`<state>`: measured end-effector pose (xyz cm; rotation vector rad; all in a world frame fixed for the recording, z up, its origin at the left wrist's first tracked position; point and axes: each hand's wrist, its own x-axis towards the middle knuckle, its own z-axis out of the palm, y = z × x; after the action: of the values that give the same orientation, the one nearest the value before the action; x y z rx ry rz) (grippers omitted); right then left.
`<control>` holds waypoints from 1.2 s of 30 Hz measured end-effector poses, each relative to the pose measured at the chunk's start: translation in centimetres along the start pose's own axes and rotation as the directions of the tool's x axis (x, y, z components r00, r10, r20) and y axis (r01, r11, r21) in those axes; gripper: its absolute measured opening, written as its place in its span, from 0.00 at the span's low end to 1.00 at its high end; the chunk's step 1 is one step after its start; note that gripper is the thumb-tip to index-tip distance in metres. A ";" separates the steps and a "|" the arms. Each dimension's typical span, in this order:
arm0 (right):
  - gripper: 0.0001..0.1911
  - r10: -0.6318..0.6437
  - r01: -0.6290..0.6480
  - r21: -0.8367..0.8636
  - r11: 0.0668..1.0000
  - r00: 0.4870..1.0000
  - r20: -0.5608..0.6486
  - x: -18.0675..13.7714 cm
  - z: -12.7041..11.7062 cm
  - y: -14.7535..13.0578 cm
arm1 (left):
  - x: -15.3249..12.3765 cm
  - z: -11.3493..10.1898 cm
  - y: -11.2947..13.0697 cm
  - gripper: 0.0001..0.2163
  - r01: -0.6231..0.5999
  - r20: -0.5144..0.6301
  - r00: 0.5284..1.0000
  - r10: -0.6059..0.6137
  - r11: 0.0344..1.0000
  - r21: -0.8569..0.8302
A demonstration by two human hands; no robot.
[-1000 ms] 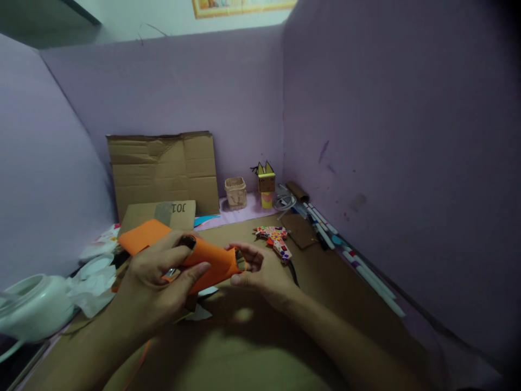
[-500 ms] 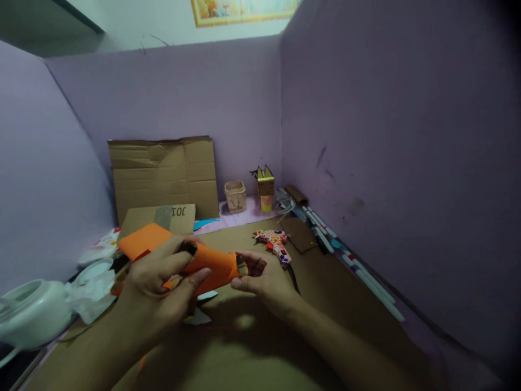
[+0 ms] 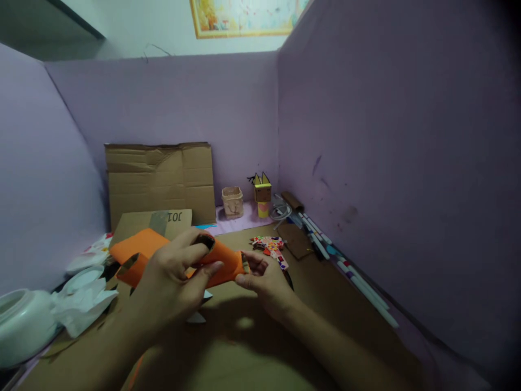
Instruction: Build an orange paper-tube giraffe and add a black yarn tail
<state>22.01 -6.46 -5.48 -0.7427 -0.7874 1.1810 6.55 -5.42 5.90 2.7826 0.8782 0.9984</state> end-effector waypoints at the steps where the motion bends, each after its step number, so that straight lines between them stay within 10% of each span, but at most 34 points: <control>1: 0.27 -0.016 0.016 0.009 1.000 1.000 -0.016 0.1 -0.1 0.1 | 0.3 0.1 0.1 0.09 -0.008 0.005 1.000 0.008 1.000 -0.004; 36: 0.23 -0.127 0.125 -0.058 0.990 0.992 -0.027 0.2 -0.9 0.8 | 0.8 0.5 -1.2 0.09 0.021 0.084 0.996 -0.006 0.984 -0.175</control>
<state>22.38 -6.19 -6.64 -0.7445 -0.8326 1.0357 6.75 -3.98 5.68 2.6455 0.7578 0.9032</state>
